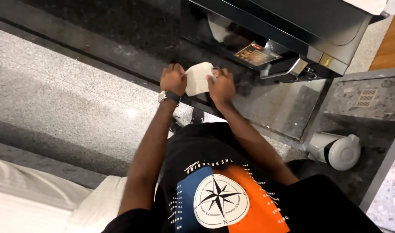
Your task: Cleaning the kitchen counter and sink area with a cloth.
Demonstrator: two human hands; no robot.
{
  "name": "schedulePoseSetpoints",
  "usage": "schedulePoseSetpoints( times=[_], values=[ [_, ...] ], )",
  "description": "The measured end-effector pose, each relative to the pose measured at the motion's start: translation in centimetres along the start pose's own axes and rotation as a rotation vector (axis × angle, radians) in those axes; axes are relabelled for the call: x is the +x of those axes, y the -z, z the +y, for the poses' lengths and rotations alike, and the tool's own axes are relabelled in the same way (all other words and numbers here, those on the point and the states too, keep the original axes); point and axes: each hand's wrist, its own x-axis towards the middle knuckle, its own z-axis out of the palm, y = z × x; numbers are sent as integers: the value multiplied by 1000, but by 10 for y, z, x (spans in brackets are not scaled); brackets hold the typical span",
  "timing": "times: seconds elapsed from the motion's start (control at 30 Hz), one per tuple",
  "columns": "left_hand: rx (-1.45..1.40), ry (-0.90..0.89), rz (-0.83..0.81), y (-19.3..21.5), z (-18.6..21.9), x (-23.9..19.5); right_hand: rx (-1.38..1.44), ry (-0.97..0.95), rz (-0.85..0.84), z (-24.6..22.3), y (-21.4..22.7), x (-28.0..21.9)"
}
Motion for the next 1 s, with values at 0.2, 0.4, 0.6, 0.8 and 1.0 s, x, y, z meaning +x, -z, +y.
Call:
schedulePoseSetpoints(
  times=[0.2,0.4,0.6,0.8,1.0],
  values=[
    [-455,179,-165,21,-8,1,285,2,-105,3,-11,22],
    [-476,4,29,83,0,-2,384,528,46,-58,69,33],
    [-370,-383,103,89,-1,-34,185,866,-163,-14,39,7],
    [-210,-336,-130,87,13,-54,100,691,-253,-10,49,-9],
    [-202,-420,-84,76,20,-56,96,589,-284,18,40,-2]
  ],
)
